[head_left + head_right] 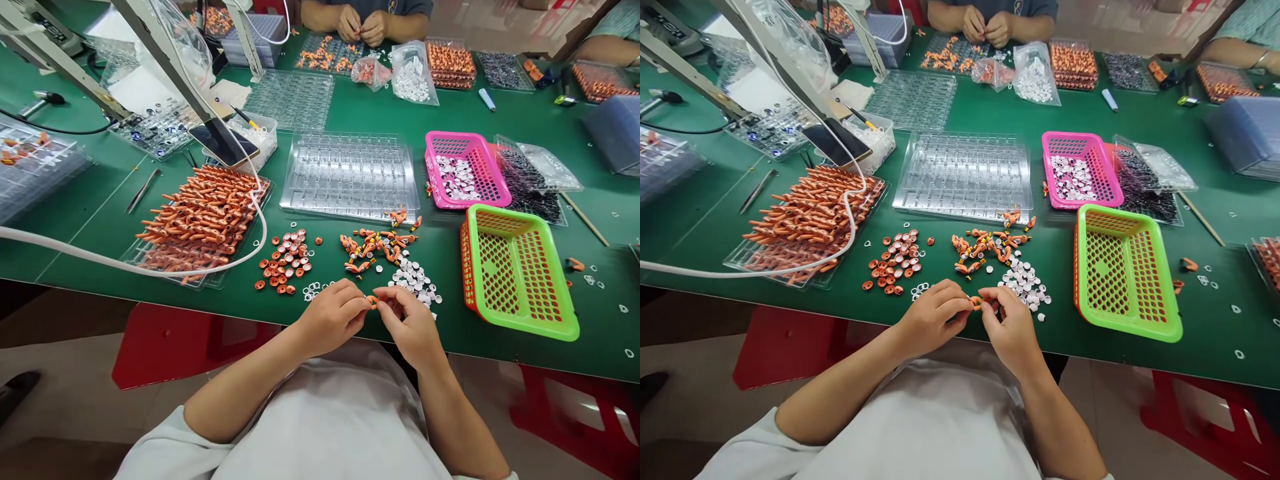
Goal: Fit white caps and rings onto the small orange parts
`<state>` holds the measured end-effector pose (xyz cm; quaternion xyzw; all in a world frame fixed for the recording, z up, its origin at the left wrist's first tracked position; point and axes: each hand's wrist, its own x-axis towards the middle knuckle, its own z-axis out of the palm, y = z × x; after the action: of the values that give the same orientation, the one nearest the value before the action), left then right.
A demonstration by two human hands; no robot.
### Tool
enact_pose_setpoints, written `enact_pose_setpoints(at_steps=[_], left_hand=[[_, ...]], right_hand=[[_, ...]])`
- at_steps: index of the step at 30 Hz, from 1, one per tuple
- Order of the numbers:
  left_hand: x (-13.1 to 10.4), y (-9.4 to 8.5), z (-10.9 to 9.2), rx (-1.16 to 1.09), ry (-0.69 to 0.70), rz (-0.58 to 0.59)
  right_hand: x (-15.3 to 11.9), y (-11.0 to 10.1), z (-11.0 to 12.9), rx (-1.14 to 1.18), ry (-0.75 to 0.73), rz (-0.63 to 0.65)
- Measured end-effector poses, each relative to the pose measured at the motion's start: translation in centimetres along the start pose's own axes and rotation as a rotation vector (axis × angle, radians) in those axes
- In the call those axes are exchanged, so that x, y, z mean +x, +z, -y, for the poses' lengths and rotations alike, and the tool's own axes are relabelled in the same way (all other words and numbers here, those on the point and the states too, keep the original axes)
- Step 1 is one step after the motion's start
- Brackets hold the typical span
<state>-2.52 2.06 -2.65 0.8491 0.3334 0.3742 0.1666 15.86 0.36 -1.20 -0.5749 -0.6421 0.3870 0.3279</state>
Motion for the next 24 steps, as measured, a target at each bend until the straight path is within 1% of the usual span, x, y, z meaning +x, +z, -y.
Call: enact_pose_setpoints(at_steps=[3, 5, 8, 10, 13, 15, 17, 20, 22, 24], left_hand=[[0.0, -0.1, 0.1, 0.007, 0.042, 0.017], [0.0, 0.0, 0.1, 0.013, 0.033, 0.028], [0.2, 0.1, 0.2, 0.033, -0.019, 0.035], [0.4, 0.3, 0.3, 0.049, -0.058, 0.044], [0.7, 0.6, 0.3, 0.068, -0.131, 0.045], [0.8, 0.6, 0.1, 0.039, -0.188, 0.011], [0.8, 0.4, -0.3, -0.055, -0.239, -0.036], [0.9, 0.0, -1.3, -0.263, -0.299, -0.075], [1.0, -0.1, -2.1, -0.387, -0.363, -0.077], [1.2, -0.1, -2.7, -0.517, -0.48, -0.053]], right_hand=[[0.1, -0.1, 0.3, 0.016, 0.026, -0.074], [0.1, 0.0, 0.3, 0.028, 0.031, -0.146], [0.0, 0.1, 0.3, 0.085, 0.046, -0.259], [-0.2, 0.1, 0.1, 0.147, 0.064, -0.311], [-0.4, -0.2, 0.0, 0.252, 0.099, -0.339], [-0.7, -0.4, 0.0, 0.329, 0.122, -0.335], [-1.0, -0.6, 0.1, 0.384, 0.137, -0.336], [-1.6, -0.6, 0.3, 0.396, 0.131, -0.366], [-2.1, -0.4, 0.5, 0.384, 0.112, -0.391], [-2.5, -0.1, 0.6, 0.377, 0.108, -0.4]])
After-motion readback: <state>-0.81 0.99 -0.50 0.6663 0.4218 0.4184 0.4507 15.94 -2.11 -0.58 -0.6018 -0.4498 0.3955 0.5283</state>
